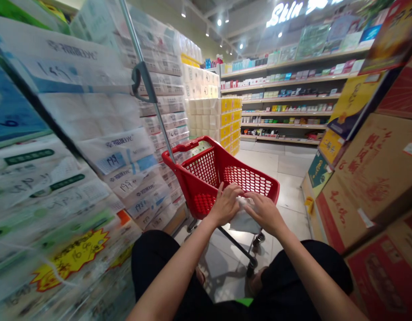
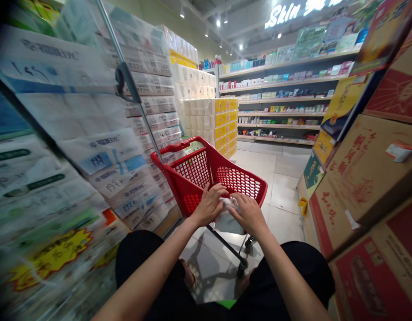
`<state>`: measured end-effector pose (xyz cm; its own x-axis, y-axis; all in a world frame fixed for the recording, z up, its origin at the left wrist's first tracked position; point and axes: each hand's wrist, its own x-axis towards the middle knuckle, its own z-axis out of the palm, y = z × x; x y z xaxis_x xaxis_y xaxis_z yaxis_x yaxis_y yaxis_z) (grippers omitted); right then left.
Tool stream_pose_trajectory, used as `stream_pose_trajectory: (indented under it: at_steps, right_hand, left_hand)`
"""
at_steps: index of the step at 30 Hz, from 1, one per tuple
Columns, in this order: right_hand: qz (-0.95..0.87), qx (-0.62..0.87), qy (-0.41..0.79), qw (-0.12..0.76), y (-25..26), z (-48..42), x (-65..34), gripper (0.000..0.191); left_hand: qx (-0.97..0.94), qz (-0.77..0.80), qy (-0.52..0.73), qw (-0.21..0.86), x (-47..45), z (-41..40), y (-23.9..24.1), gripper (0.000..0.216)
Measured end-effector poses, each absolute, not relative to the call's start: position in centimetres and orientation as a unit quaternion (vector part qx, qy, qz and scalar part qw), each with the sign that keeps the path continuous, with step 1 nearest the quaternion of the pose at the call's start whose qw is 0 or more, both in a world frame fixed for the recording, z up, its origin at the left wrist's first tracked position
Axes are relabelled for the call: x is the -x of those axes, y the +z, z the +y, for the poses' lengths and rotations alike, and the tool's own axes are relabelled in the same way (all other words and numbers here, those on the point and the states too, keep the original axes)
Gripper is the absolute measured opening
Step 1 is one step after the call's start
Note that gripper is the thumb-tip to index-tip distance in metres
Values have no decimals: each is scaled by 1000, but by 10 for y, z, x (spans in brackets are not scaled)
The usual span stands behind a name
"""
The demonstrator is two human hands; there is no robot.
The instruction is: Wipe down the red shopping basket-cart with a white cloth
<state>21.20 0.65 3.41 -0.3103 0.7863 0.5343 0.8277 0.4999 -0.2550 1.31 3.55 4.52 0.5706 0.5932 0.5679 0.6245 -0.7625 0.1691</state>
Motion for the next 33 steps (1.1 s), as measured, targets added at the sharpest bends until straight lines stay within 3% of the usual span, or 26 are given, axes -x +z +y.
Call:
stream_pose_trajectory:
  at_steps: [3,9,19,29,33]
  right_hand:
    - [-814,517,-102,245,29,5,-189,40]
    - [-797,558,-160,165,18,16,-193,33]
    - [-825,474,-153,268,-4,-7,-268,26]
    - [-791,538,-210,202,13,2,-207,29]
    - [-788,544,-205,203,17,6,-195,31]
  left_hand:
    - [859,-405,-307,65,-3,47,35,31]
    - [874,-391,-277,81,5,58,31,33]
    - [881,-386,-263,76,1,53,36,33]
    - [887,-380,-260,46,-6,48,36,57]
    - [886,-381,-261,45,-4,48,36,51]
